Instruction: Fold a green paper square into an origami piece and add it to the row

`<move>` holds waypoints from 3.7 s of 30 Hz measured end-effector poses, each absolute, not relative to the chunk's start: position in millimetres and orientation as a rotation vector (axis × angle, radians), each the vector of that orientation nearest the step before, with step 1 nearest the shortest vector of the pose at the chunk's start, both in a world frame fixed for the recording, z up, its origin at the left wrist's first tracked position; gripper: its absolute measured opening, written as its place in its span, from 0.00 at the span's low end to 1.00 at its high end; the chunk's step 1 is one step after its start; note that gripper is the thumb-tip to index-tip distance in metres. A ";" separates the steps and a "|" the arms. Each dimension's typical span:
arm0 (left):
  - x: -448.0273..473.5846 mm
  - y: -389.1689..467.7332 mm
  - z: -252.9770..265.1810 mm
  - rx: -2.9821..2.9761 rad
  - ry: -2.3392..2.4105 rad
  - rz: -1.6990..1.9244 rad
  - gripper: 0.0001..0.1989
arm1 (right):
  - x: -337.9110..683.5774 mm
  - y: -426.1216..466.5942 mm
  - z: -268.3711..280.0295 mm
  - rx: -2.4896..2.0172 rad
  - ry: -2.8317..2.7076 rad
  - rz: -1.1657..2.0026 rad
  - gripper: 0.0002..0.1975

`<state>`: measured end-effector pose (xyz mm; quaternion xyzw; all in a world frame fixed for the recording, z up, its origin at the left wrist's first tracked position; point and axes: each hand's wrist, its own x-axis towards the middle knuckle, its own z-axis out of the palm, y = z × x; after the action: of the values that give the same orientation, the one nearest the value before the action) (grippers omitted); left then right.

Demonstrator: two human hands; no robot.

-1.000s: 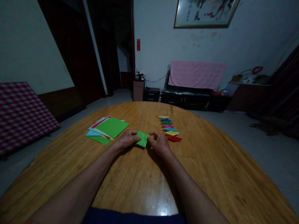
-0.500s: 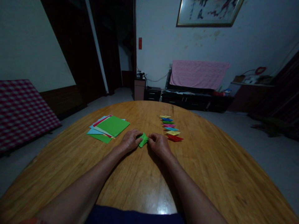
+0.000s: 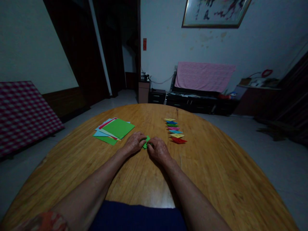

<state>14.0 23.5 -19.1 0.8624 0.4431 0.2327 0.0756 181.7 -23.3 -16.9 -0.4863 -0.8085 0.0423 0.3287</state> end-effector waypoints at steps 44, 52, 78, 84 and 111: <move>43.8 22.9 -24.7 2.719 1.371 0.581 0.15 | 190.1 -8.3 -30.4 -1.512 -2.003 -0.003 0.12; 42.9 16.9 -12.6 2.768 1.381 0.443 0.17 | 187.5 -14.1 -28.5 -1.487 -2.006 -0.053 0.11; 17.6 32.6 -17.6 2.676 1.340 0.438 0.23 | 186.9 -15.5 -26.7 -1.516 -2.069 -0.094 0.18; 12.1 36.6 -16.9 2.624 1.281 0.477 0.21 | 187.4 -15.9 -25.7 -1.519 -2.090 -0.096 0.18; 7.5 40.7 -23.3 2.635 1.226 0.531 0.21 | 189.4 -13.6 -30.2 -1.489 -2.064 -0.103 0.18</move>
<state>7.5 40.7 -23.3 0.8880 0.4132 0.1789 0.0936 189.4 -13.6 -30.2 -0.5590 -0.7748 -0.0388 0.2927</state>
